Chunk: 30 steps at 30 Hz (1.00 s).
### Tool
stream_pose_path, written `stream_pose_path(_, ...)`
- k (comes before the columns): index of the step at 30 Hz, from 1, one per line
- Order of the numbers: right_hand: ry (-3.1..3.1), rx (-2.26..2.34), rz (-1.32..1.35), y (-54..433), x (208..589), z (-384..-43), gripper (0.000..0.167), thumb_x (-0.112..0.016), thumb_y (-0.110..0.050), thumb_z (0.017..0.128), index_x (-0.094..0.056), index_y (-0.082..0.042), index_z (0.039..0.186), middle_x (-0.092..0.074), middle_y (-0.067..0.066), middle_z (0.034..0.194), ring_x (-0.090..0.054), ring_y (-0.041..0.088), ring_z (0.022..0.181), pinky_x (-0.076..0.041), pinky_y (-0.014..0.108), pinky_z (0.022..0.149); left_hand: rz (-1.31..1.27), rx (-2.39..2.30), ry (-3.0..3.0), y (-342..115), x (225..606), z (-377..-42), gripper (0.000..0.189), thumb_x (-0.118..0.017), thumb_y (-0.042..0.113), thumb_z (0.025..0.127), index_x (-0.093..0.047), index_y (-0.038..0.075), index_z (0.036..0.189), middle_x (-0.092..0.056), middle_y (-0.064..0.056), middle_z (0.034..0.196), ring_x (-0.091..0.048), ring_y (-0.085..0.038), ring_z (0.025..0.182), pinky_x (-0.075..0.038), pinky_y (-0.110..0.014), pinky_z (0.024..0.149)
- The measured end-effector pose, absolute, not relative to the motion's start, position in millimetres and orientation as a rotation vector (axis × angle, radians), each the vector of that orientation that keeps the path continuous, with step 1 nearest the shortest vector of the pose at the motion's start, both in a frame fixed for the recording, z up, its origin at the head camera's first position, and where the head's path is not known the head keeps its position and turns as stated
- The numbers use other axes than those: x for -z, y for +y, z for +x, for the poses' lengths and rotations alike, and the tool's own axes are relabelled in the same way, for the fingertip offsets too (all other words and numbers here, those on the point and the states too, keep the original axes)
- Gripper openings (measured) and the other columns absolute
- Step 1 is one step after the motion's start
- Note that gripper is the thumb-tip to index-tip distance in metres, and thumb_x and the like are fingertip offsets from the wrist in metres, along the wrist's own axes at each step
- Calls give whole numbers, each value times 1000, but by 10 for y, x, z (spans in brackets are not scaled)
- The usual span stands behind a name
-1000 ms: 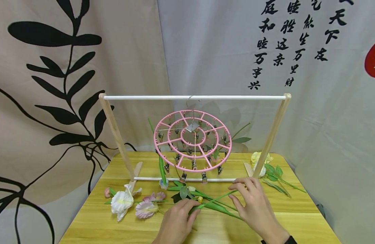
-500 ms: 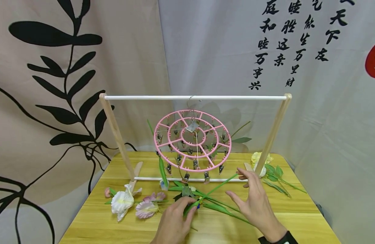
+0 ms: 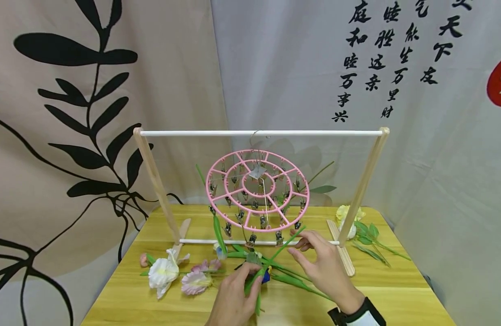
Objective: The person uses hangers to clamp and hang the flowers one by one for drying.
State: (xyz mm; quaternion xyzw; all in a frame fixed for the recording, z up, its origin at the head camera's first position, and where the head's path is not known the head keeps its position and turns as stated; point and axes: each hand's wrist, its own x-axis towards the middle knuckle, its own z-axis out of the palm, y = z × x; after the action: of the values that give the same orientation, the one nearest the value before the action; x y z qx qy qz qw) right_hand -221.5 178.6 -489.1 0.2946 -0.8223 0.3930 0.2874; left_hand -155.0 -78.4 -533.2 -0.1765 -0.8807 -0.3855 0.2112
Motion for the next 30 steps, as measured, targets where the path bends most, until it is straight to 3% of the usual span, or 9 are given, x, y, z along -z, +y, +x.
stream_pose_path(9,-2300,-1170,778,1578,4811,-2313,25,-88,-15,107,-78,-11,130,-80,-6,104,-79,4,90,-72,31,85,-446,1145,-2482,-793,5309,-1556,14,-80,12,111,-77,15,124,-88,3,108,-83,-9,99,-71,-32,84)
stream_pose_path(16,-2257,-1284,824,1507,4818,-2334,24,-85,-10,108,-79,-16,130,-82,-1,116,-81,5,93,-72,29,85,-430,1155,-2479,-796,5323,-1550,15,-79,13,111,-76,14,126,-89,0,108,-84,-10,99,-73,-36,86)
stream_pose_path(24,-2277,-1348,829,1455,4815,-2312,26,-87,-14,106,-80,-21,130,-82,-3,117,-80,5,93,-72,29,83,-378,1125,-2430,-772,5342,-1532,18,-83,11,108,-77,17,123,-88,5,106,-83,-7,98,-71,-32,86)
stream_pose_path(30,-2267,-1374,856,1408,4820,-2302,24,-87,-13,105,-80,-18,127,-84,-1,113,-80,5,91,-71,28,81,-356,1160,-2392,-750,5342,-1529,18,-85,10,107,-77,17,121,-88,6,104,-82,-4,95,-71,-29,84)
